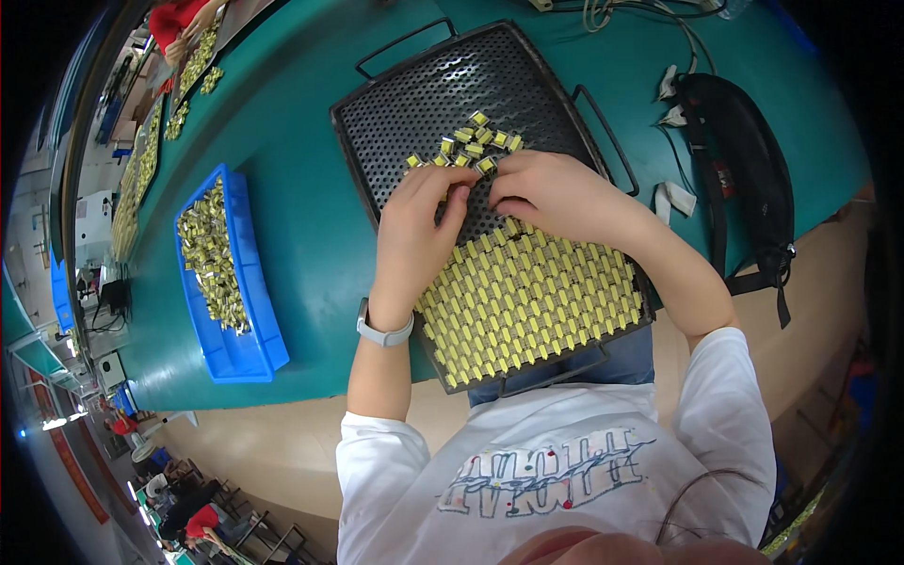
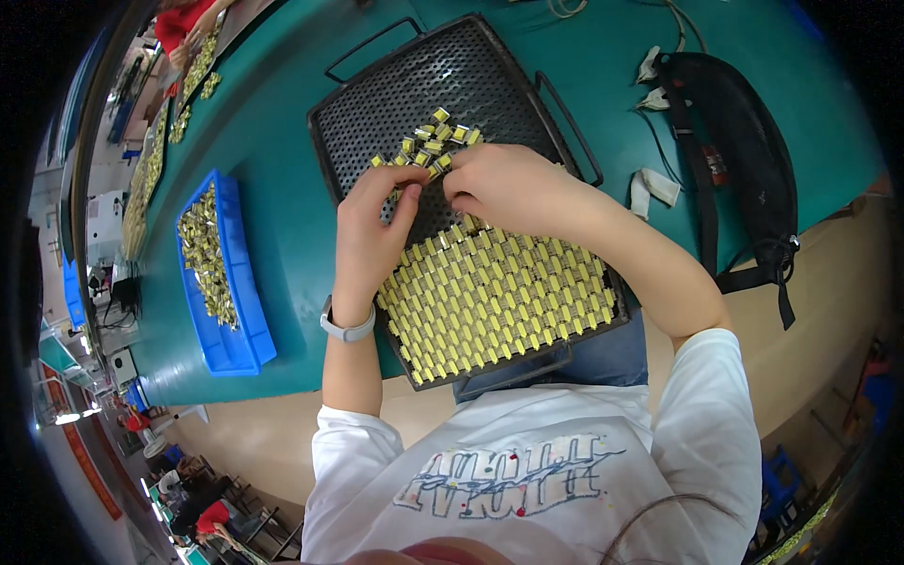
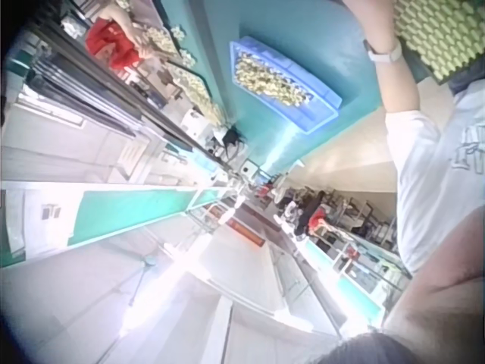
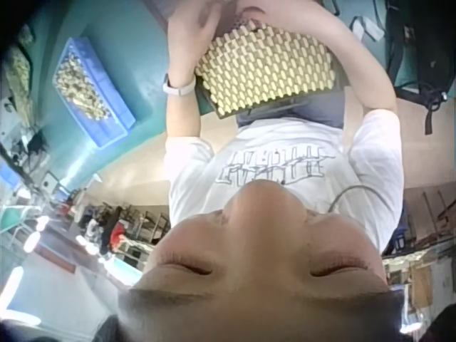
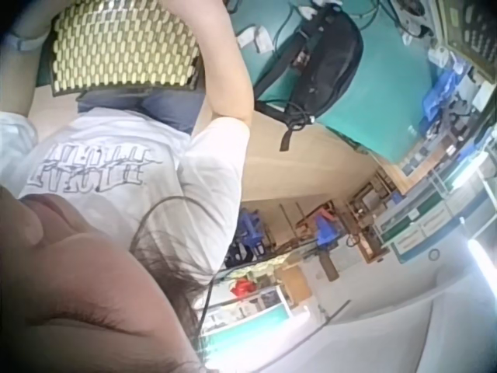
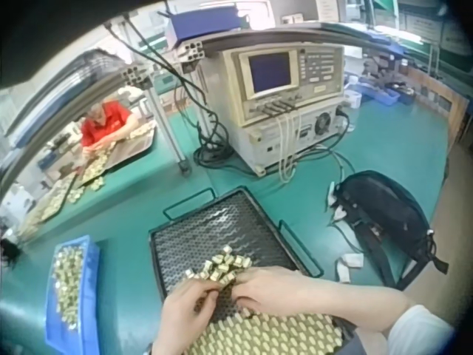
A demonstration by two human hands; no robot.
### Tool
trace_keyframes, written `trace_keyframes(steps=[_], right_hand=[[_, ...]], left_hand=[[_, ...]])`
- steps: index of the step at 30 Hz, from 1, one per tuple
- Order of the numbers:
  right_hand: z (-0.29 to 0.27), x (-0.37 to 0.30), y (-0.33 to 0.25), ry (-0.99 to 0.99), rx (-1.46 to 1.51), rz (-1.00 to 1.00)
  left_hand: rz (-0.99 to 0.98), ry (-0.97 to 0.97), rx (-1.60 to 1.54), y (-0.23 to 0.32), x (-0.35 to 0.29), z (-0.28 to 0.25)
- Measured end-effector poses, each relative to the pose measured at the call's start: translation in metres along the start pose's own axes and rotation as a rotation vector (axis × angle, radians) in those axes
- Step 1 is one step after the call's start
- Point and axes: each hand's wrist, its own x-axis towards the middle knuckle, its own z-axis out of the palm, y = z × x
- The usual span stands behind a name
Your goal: Manually picking up small yellow electronic components from a bin and placing them into a grid-like assembly tray.
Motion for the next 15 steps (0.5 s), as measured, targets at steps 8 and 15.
trace_keyframes(steps=[8, 15], right_hand=[[-0.007, -0.004, -0.005, -0.055, -0.03, 0.057], [-0.012, -0.005, 0.0, -0.005, -0.05, 0.089]], left_hand=[[-0.116, -0.114, -0.146, 0.004, -0.003, 0.002], [-0.056, -0.334, -0.094, 0.01, -0.003, -0.001]])
